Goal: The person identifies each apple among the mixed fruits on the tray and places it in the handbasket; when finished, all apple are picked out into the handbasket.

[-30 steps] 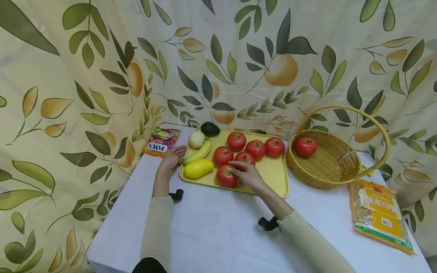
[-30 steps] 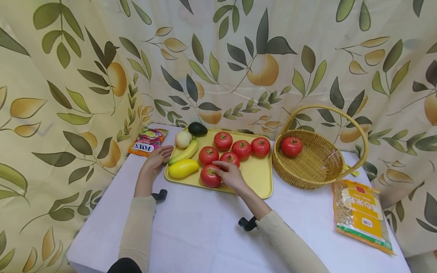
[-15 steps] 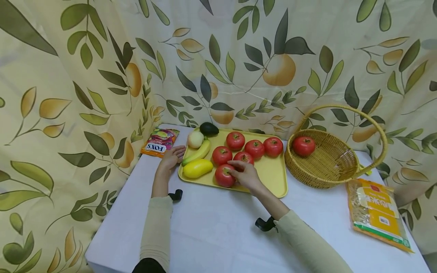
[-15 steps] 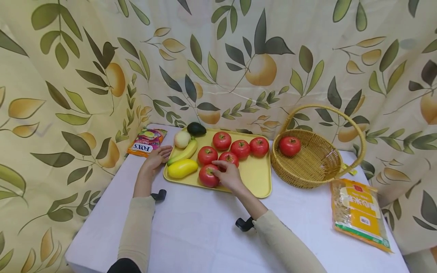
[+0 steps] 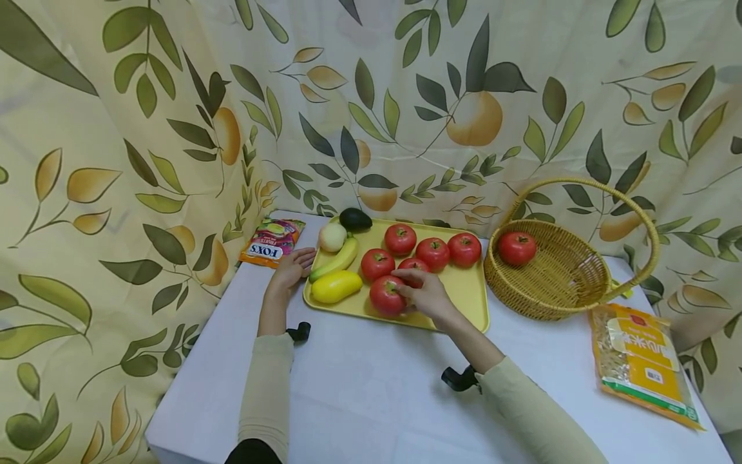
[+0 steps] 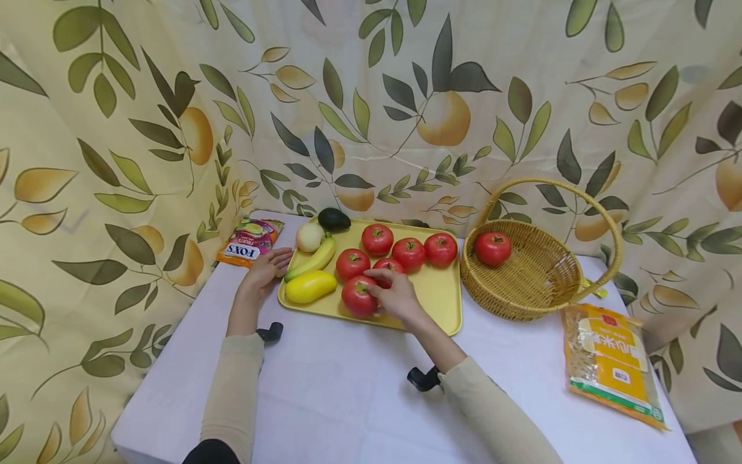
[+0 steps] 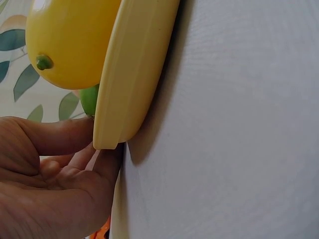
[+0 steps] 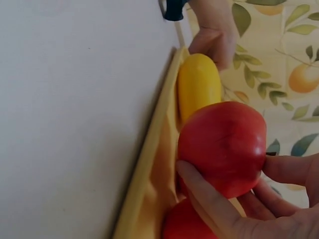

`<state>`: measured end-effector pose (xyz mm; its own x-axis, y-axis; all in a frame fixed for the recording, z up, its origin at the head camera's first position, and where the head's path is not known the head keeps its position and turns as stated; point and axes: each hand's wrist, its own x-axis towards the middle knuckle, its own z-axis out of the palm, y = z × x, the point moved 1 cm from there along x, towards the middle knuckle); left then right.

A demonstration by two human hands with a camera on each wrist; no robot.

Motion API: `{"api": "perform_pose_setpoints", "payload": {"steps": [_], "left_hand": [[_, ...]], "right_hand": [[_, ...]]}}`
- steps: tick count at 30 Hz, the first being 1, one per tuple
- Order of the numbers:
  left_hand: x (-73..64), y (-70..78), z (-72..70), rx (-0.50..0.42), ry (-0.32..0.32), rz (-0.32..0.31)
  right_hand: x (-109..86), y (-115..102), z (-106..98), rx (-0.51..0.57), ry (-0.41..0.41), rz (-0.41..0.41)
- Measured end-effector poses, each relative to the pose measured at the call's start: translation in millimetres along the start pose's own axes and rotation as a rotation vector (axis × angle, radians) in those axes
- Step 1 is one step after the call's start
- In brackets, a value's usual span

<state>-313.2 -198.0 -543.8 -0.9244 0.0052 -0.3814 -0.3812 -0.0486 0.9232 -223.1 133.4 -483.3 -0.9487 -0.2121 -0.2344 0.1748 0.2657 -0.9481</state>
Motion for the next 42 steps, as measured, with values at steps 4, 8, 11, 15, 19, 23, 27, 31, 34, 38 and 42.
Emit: {"api": "perform_pose_setpoints", "payload": {"steps": [4,8,11,15,19,23,27,31,34,38,42], "left_hand": [[0.3,-0.2,-0.3,0.003,-0.001,-0.002],[-0.7,-0.3,-0.1,0.005,0.001,-0.005],[-1.5,-0.6,-0.1,0.005,0.0,-0.004],[-1.6,-1.2,-0.8,0.006,0.001,-0.006],[-1.5,-0.8,-1.1,0.002,0.002,-0.011],[-1.3,-0.4,-1.4,0.003,-0.004,-0.013],[-0.9,-0.9,-1.9,-0.006,0.0,-0.014],[-2.4,-1.0,-1.4,-0.016,-0.013,0.019],[-4.2,-0.6,-0.8,-0.015,-0.028,0.045],[-4.9,0.0,-0.2,-0.016,-0.028,0.046],[-3.5,-1.4,0.3,-0.013,-0.023,0.035]], "right_hand": [[-3.1,-5,-5,-0.002,-0.01,-0.016],[-6.9,-11,-10,0.015,-0.019,-0.032],[-9.2,-16,-15,0.018,-0.023,-0.035],[-11.2,-22,-23,0.007,-0.023,-0.039],[-12.5,-26,-32,0.016,-0.02,-0.043],[-13.8,-29,-43,0.031,-0.02,-0.049],[-15.6,-33,-53,0.046,-0.014,-0.053],[-19.5,-39,-62,0.056,-0.005,-0.049],[-22.0,-42,-71,0.049,-0.003,-0.043],[-23.6,-43,-83,0.034,0.006,-0.045],[-27.7,-44,-96,0.03,0.027,-0.045]]}}
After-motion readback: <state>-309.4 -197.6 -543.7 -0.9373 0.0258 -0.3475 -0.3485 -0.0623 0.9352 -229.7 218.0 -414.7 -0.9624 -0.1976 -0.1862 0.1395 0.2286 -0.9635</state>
